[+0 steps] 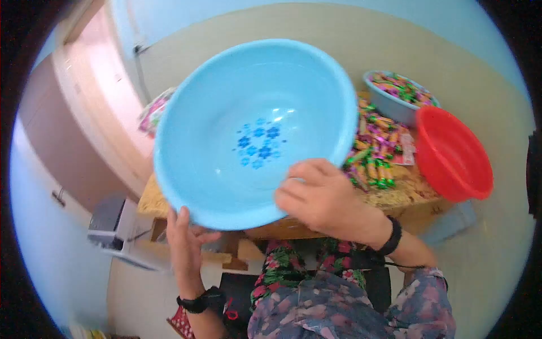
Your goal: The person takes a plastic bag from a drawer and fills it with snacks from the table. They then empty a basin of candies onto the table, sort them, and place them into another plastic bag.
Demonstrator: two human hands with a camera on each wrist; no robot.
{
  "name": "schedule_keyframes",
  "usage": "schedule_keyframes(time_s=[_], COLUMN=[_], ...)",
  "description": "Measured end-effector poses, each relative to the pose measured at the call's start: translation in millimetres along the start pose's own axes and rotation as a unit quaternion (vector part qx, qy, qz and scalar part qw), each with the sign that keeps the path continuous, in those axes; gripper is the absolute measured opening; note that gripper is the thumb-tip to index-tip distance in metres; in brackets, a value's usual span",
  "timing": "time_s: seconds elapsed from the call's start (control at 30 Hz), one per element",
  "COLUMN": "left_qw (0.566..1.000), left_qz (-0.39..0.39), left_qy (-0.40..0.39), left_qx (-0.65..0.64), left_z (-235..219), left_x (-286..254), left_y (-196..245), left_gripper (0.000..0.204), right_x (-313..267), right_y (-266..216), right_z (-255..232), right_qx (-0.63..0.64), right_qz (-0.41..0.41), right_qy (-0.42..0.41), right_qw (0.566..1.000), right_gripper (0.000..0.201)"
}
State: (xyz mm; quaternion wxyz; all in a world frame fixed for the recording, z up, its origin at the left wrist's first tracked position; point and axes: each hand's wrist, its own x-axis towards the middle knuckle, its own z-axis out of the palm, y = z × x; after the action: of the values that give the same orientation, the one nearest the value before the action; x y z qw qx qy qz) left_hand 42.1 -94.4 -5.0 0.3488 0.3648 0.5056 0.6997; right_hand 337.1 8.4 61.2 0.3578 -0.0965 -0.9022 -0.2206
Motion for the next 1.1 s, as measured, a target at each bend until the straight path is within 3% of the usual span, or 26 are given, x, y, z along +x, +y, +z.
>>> schedule_keyframes(time_s=[0.1,0.17,0.23,0.27,0.3,0.37,0.5,0.6,0.63,0.7,0.77,0.8,0.87,0.97,1.1], left_qw=[0.992,0.988,0.994,0.993,0.989,0.99,0.992,0.993,0.996,0.999,0.994,0.991,0.971,0.993,0.99], left_qz=[-0.074,-0.147,-0.111,-0.113,-0.127,-0.079,-0.071,-0.053,-0.041,-0.005,0.041,0.084,0.173,-0.014,0.021], left_qy=[-0.058,0.0,-0.015,-0.012,-0.06,-0.054,-0.015,-0.009,-0.007,-0.033,-0.098,-0.078,-0.044,0.025,0.078], left_qx=[-0.086,-0.057,-0.003,-0.038,-0.042,-0.1,-0.1,-0.1,-0.084,-0.039,0.023,0.066,0.16,-0.116,-0.115], left_z=[7,4,9,17,-13,-1,-7,-25,-31,-24,17,9,-14,-12,36], left_x=[7,16,19,16,31,20,19,19,21,6,-26,-24,-10,3,-22], left_y=[-18,-23,-23,-17,-26,-20,-31,-47,-53,-48,-22,-34,-63,-62,-15], left_gripper=[0.075,0.086,0.093,0.092,0.087,0.057,0.055,0.053,0.053,0.051,0.048,0.047,0.045,0.044,0.048], right_x=[-16,-37,-76,-94,-115,-158,-213,-250,-258,-274,-291,-299,-307,-338,-344], right_y=[-8,-20,-30,-31,-27,-21,-16,7,16,29,37,40,46,52,40], right_z=[-8,-23,-34,-37,-39,-45,-95,-129,-134,-143,-139,-136,-130,-120,-135], right_qx=[0.012,0.044,0.037,0.043,-0.006,-0.09,-0.093,-0.132,-0.154,-0.194,-0.243,-0.267,-0.203,-0.126,-0.016], right_qz=[0.002,0.021,0.124,0.169,0.212,0.284,0.565,0.686,0.704,0.731,0.669,0.637,0.656,0.649,0.593], right_qy=[0.104,0.155,0.124,0.115,0.129,0.159,0.245,0.174,0.127,0.03,0.059,0.073,0.145,0.275,0.42], right_qw=[0.994,0.987,0.984,0.978,0.969,0.941,0.783,0.694,0.682,0.654,0.7,0.719,0.712,0.698,0.687], right_gripper=[0.025,0.032,0.035,0.036,0.037,0.039,0.054,0.07,0.071,0.073,0.064,0.06,0.051,0.042,0.04])
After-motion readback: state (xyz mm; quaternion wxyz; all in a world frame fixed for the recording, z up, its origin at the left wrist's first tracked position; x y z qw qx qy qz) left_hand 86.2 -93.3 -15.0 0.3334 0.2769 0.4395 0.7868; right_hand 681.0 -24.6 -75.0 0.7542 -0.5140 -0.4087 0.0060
